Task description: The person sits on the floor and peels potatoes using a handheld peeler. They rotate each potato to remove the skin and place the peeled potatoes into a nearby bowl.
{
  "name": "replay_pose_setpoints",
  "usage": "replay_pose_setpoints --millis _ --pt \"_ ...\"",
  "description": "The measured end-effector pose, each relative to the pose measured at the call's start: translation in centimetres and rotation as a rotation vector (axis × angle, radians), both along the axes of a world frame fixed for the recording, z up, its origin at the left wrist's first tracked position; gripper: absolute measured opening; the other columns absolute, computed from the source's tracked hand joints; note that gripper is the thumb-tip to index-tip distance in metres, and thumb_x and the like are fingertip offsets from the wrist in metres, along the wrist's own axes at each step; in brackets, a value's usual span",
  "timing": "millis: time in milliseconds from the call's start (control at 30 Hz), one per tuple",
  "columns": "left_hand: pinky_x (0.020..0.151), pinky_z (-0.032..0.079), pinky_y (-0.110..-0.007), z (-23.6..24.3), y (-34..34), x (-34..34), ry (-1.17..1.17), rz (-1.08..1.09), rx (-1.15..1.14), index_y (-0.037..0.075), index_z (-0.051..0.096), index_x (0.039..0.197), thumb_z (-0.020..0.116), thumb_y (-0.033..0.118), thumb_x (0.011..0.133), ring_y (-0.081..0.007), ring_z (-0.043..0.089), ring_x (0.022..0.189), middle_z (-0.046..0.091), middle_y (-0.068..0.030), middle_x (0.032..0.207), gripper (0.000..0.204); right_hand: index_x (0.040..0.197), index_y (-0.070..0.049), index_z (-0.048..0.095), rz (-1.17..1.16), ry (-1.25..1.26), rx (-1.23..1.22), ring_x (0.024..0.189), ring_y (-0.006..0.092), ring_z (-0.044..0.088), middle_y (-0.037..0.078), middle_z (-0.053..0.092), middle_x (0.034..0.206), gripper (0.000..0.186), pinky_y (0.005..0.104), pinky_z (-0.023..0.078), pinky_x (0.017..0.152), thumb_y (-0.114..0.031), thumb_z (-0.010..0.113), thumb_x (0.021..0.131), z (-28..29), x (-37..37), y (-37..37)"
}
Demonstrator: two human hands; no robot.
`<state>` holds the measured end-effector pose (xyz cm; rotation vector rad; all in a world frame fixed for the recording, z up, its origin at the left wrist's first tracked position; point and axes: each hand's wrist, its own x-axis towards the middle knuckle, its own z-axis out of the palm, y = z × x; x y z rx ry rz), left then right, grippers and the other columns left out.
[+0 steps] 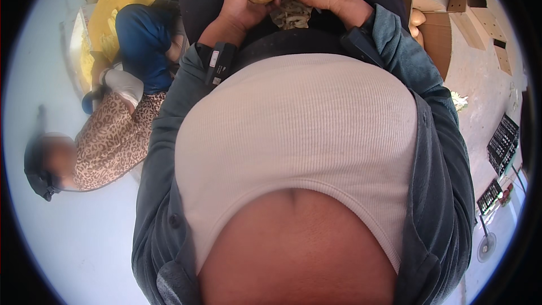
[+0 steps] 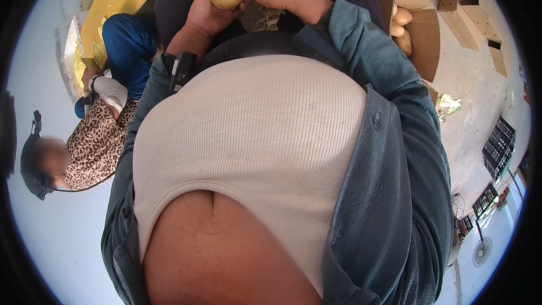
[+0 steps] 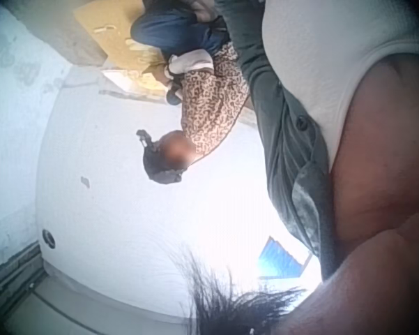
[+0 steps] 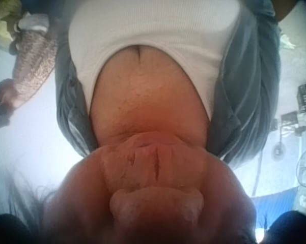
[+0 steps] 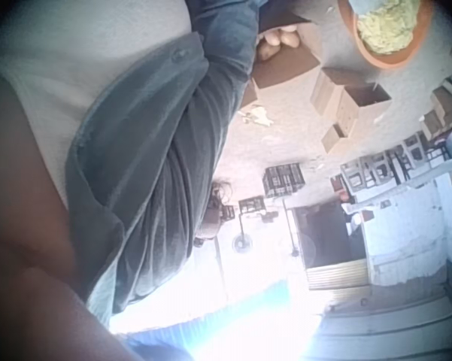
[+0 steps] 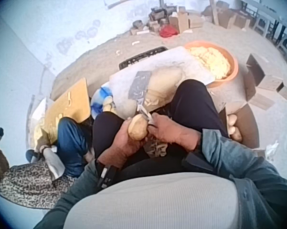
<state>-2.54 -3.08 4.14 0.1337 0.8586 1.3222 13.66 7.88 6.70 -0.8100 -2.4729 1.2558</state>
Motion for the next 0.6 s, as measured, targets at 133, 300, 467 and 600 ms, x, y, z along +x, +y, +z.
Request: replay_pose_setpoints --millis 133,300,467,600 --pt "0.084 0.047 -0.039 -0.19 0.04 -0.12 -0.014 -0.021 0.014 0.007 0.049 0.127 0.036 0.045 0.097 -0.0295 0.056 0.105 0.058 -0.0117 0.119 0.051 0.101 0.004 0.052 0.0 0.0 -0.018 0.095 0.0451 0.059 0.03 0.061 0.095 0.031 0.0461 0.048 0.077 -0.022 0.06 0.086 0.19 -0.03 -0.03" --pt "0.084 0.047 -0.038 -0.5 0.07 -0.41 -0.02 -0.039 0.052 0.006 0.049 0.126 0.035 0.045 0.097 -0.0286 0.056 0.103 0.058 -0.0121 0.118 0.051 0.101 0.004 0.052 0.001 0.009 -0.014 0.095 0.045 0.059 0.03 0.061 0.095 0.031 0.0458 0.048 0.077 -0.021 0.059 0.086 0.08 -0.11 -0.04" --pt "0.085 0.047 -0.038 -0.36 0.07 -0.3 -0.002 -0.026 0.042 0.006 0.049 0.126 0.035 0.045 0.097 -0.0282 0.057 0.103 0.058 -0.0121 0.119 0.051 0.101 0.004 0.052 0.011 0.019 -0.035 0.095 0.0449 0.059 0.03 0.061 0.096 0.031 0.0457 0.048 0.077 -0.021 0.059 0.086 0.04 -0.16 0.0" --pt "0.085 0.047 -0.038 0.1 -0.02 0.08 0.036 -0.006 0.018 0.006 0.049 0.126 0.035 0.045 0.097 -0.0285 0.057 0.102 0.058 -0.0121 0.118 0.051 0.102 0.004 0.051 0.014 0.027 -0.022 0.096 0.045 0.058 0.03 0.06 0.097 0.031 0.0461 0.048 0.078 -0.021 0.059 0.086 -0.02 -0.16 0.01"
